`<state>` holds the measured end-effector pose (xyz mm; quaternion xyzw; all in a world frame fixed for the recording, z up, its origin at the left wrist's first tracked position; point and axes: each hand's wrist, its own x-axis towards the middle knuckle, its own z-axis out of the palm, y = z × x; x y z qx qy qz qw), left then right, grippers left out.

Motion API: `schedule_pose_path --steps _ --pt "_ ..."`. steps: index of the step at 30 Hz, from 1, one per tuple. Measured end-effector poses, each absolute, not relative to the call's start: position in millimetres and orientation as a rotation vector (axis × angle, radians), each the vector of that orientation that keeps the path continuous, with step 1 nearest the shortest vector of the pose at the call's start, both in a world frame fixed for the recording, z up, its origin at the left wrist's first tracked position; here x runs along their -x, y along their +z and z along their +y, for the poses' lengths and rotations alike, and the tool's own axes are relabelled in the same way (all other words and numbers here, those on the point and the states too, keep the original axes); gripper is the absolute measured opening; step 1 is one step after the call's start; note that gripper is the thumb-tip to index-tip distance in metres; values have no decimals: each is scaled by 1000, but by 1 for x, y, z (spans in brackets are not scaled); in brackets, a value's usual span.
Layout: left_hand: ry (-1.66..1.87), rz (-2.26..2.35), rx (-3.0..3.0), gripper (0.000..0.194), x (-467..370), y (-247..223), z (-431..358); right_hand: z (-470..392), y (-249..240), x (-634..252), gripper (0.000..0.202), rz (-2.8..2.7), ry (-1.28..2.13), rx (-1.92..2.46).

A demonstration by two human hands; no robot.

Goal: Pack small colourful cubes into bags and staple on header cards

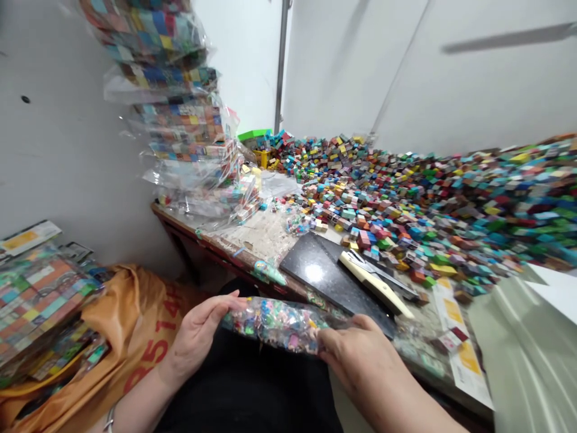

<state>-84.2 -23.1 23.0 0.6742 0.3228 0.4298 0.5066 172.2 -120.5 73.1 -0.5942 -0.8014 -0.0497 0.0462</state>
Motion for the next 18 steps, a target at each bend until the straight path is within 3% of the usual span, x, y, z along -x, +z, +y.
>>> schedule_pose_path --steps 2,6,10,12,14,18 --pt "1034 796 -1608 24 84 23 -21 -124 76 -172 23 -2459 -95 1727" --pt "1025 832 -1592 26 83 26 -16 -123 94 -167 23 -2401 -467 1598" --pt "1045 844 -1601 26 80 33 -10 -107 100 -163 54 -2275 -673 1656" --pt "1069 863 -1614 27 78 37 -8 -97 94 -165 47 -2311 -559 1654" --pt "1098 880 -1645 27 76 42 -4 -89 89 -165 19 -2392 -272 1657" --pt "1182 865 -1705 29 76 68 15 -85 96 -152 26 -2312 260 1687"
